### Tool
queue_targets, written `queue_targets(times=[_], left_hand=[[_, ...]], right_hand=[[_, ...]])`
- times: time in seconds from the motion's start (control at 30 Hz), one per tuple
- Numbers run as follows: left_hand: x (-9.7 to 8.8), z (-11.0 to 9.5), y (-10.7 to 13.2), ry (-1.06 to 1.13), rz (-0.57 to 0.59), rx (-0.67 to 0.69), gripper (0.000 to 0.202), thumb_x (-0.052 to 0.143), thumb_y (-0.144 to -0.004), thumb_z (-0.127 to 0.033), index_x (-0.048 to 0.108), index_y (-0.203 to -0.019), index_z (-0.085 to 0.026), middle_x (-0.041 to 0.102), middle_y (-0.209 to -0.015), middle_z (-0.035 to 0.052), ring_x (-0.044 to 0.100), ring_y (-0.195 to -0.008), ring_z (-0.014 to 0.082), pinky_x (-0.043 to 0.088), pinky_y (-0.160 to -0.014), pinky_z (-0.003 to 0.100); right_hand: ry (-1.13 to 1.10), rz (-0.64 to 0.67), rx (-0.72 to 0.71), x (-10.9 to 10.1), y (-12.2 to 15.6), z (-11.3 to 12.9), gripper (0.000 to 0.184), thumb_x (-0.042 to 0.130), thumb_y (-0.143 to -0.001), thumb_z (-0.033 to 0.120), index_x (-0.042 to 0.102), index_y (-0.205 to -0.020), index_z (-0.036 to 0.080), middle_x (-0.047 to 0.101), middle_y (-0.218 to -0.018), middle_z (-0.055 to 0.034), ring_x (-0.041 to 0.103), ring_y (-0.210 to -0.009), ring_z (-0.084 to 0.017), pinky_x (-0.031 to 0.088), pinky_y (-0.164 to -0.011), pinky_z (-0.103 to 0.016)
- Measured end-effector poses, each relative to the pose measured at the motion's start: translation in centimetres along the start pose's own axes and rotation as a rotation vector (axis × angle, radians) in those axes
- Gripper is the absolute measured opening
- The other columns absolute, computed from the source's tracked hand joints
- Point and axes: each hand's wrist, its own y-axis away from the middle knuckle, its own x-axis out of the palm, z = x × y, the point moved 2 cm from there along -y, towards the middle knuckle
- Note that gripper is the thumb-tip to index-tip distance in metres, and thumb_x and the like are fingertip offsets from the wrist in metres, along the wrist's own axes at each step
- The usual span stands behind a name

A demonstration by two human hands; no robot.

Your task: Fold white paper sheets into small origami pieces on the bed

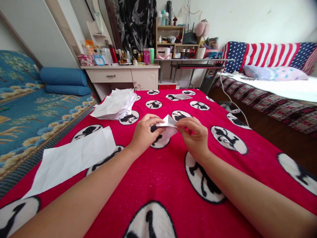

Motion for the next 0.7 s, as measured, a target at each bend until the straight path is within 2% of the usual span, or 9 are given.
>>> queue_targets(times=[0.1, 0.2, 0.33, 0.43, 0.5, 0.57, 0.63, 0.7], left_hand=[[0.2, 0.3, 0.1, 0.051, 0.029, -0.05, 0.019, 0.072, -0.074, -0.029, 0.073, -0.091, -0.02, 0.068, -0.097, 0.0069, 0.063, -0.088, 0.0178, 0.05, -0.076, 0.027], [0.3, 0.3, 0.2, 0.112, 0.054, -0.085, 0.023, 0.072, -0.074, -0.032, 0.073, -0.092, -0.018, 0.07, -0.095, 0.0071, 0.065, -0.084, 0.0182, 0.05, -0.073, 0.027], [0.3, -0.1, 0.3, 0.161, 0.081, -0.108, 0.014, 0.066, -0.078, -0.025, 0.074, -0.086, -0.018, 0.073, -0.088, 0.0057, 0.067, -0.083, 0.0185, 0.05, -0.078, 0.028], [0.5, 0.0, 0.4, 0.221, 0.085, -0.158, 0.015, 0.065, -0.078, -0.024, 0.074, -0.087, -0.018, 0.074, -0.085, 0.0047, 0.067, -0.079, 0.0184, 0.051, -0.076, 0.028], [0.7, 0.2, 0.5, 0.268, 0.088, -0.201, 0.018, 0.066, -0.076, -0.026, 0.074, -0.089, -0.016, 0.074, -0.083, 0.0047, 0.067, -0.076, 0.018, 0.051, -0.071, 0.027], [1.0, 0.4, 0.6, 0.329, 0.108, -0.25, 0.022, 0.069, -0.074, -0.029, 0.073, -0.09, -0.015, 0.073, -0.081, 0.0046, 0.065, -0.071, 0.0169, 0.051, -0.066, 0.026], [1.3, 0.5, 0.7, 0.395, 0.144, -0.308, 0.027, 0.071, -0.072, -0.033, 0.071, -0.091, -0.013, 0.072, -0.079, 0.0047, 0.064, -0.067, 0.0158, 0.051, -0.062, 0.025], [1.4, 0.7, 0.7, 0.421, 0.183, -0.352, 0.031, 0.071, -0.072, -0.036, 0.07, -0.092, -0.012, 0.071, -0.08, 0.0054, 0.063, -0.066, 0.0155, 0.051, -0.061, 0.025]], right_hand=[[0.0, 0.021, -0.108, -0.1, 0.0, 0.6, 0.013, 0.059, -0.085, 0.017, 0.069, -0.082, 0.024, 0.07, -0.085, -0.0032, 0.06, -0.083, -0.018, 0.047, -0.075, -0.033], [0.006, 0.036, -0.155, 0.0, 0.1, 0.8, 0.012, 0.06, -0.085, 0.016, 0.069, -0.084, 0.024, 0.069, -0.085, -0.0027, 0.06, -0.082, -0.018, 0.047, -0.077, -0.034], [0.031, 0.042, -0.123, 0.1, 0.0, 0.6, 0.01, 0.061, -0.085, 0.019, 0.069, -0.085, 0.025, 0.069, -0.086, -0.003, 0.06, -0.086, -0.019, 0.047, -0.08, -0.036], [0.081, -0.009, -0.061, 0.2, -0.1, 0.3, 0.007, 0.064, -0.083, 0.024, 0.07, -0.086, 0.026, 0.067, -0.102, -0.0047, 0.057, -0.1, -0.022, 0.043, -0.09, -0.04], [0.057, -0.047, 0.004, 0.3, -0.1, 0.0, 0.007, 0.066, -0.081, 0.028, 0.071, -0.086, 0.026, 0.062, -0.116, -0.0064, 0.053, -0.111, -0.024, 0.042, -0.093, -0.042], [-0.078, -0.023, 0.133, 0.6, 0.0, -0.4, 0.011, 0.065, -0.081, 0.032, 0.071, -0.086, 0.023, 0.062, -0.116, -0.0078, 0.055, -0.108, -0.024, 0.045, -0.087, -0.039], [-0.261, 0.062, 0.337, 1.1, 0.3, -1.0, 0.019, 0.064, -0.081, 0.038, 0.07, -0.083, 0.02, 0.068, -0.095, -0.0074, 0.061, -0.085, -0.021, 0.048, -0.068, -0.032], [-0.388, 0.161, 0.529, 1.6, 0.6, -1.6, 0.026, 0.065, -0.078, 0.042, 0.068, -0.077, 0.016, 0.065, -0.07, -0.0035, 0.057, -0.062, -0.016, 0.042, -0.052, -0.026]])
